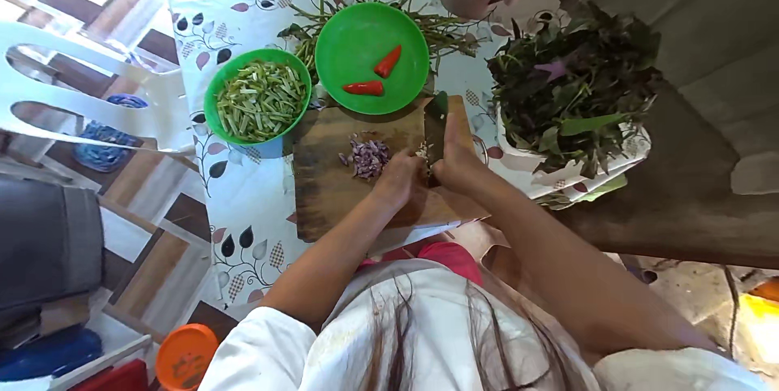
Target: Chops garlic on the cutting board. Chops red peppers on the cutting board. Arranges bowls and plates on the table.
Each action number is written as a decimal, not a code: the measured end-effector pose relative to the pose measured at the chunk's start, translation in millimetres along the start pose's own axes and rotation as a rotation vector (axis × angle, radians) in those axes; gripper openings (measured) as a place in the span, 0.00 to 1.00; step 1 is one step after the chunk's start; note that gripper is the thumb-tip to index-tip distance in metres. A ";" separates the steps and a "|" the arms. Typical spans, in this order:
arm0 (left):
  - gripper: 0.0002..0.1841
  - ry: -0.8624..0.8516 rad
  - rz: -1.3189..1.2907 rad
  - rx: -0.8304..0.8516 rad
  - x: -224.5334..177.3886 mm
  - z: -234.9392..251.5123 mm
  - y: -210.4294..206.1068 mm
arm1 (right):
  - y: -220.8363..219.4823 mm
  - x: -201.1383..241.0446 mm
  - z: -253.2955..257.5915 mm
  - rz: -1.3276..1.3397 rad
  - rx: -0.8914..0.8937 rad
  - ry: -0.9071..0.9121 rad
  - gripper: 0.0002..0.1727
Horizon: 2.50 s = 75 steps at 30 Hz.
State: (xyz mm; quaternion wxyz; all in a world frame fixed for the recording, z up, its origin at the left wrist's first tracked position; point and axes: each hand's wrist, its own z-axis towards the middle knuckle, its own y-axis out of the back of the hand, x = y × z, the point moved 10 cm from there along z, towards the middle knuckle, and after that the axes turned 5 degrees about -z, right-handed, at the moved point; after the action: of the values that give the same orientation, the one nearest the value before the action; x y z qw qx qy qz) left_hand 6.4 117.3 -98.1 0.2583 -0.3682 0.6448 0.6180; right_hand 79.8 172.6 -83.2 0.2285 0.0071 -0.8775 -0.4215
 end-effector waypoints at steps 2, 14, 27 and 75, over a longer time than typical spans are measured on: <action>0.08 -0.019 0.004 0.005 -0.9 0.5 1.4 | 5.5 5.4 0.8 -0.062 0.069 0.017 0.58; 0.06 -0.027 0.034 0.011 -6.1 5.7 6.6 | 1.8 14.0 0.0 0.049 -0.020 -0.021 0.58; 0.15 0.025 0.097 0.065 2.4 11.6 9.1 | 7.4 -4.2 -5.1 -0.032 -0.001 0.043 0.61; 0.15 0.520 0.115 0.083 -12.5 36.7 38.4 | 267.9 -53.9 17.8 -0.398 -0.425 -0.106 0.21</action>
State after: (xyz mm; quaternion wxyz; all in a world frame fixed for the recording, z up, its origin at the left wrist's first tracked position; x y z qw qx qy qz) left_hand -21.1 154.1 -68.7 0.0635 -0.4663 0.7342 0.4894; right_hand 169.2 369.4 85.0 0.0916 0.1088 -0.7617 -0.6322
